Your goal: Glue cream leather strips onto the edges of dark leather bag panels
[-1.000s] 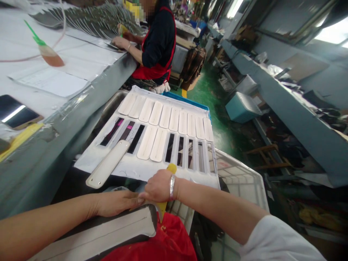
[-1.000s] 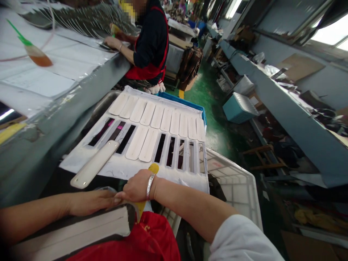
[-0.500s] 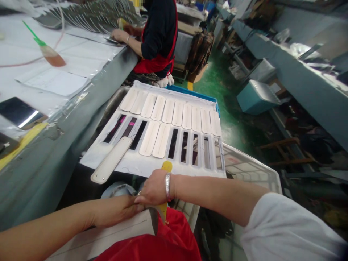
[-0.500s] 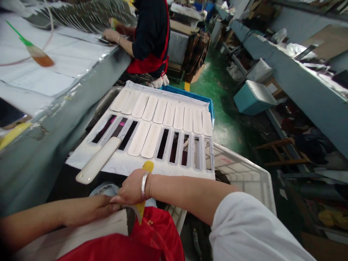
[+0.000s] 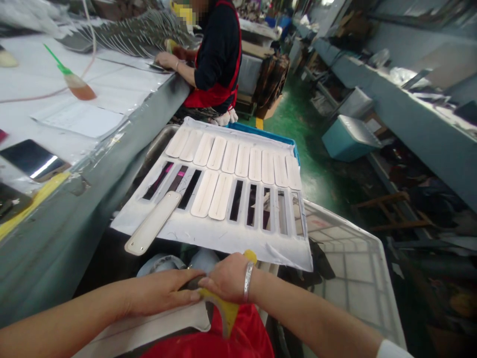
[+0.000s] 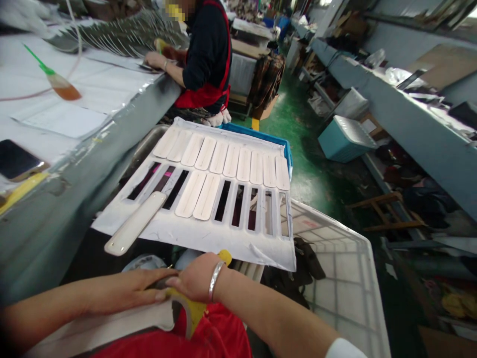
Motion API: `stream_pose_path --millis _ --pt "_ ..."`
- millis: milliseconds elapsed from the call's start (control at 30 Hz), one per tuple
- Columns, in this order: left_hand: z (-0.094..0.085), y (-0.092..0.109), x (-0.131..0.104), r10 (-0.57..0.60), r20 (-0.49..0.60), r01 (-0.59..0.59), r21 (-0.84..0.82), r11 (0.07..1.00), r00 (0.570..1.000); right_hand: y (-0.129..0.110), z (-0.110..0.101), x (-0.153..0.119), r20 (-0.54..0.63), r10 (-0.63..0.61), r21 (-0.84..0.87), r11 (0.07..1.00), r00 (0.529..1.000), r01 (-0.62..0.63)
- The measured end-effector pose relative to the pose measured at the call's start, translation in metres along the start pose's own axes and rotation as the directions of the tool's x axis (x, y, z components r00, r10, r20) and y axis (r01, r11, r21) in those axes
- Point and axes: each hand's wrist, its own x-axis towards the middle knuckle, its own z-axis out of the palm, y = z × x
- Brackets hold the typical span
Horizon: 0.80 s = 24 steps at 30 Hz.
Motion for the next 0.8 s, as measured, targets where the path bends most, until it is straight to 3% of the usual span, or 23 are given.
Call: stream_pose_path --millis 167,367,500,700,800 --pt "-0.014 -0.007 -0.002 -0.013 0.091 0.022 -0.090 0.996 0.996 0.019 0.014 -0.019 -0.093 0.143 0.071 0.988 0.985 -0.136" --pt "-0.014 -0.013 0.008 0.020 0.051 -0.013 -0.135 0.991 0.999 0.032 0.039 -0.025 -0.158 0.404 0.411 0.857 0.901 -0.312" --pt "-0.010 -0.011 0.010 0.008 0.005 -0.008 -0.105 0.994 1.000 0.033 0.059 -0.025 -0.115 0.516 0.639 0.692 0.849 -0.334" --pt "-0.002 -0.001 0.014 0.011 -0.080 -0.006 0.061 0.998 0.997 0.027 0.079 -0.040 -0.061 0.528 0.704 0.625 0.847 -0.339" --pt "0.014 0.008 0.016 -0.043 -0.185 0.074 0.166 0.983 0.982 0.024 0.082 -0.045 -0.054 0.596 0.798 0.508 0.801 -0.325"
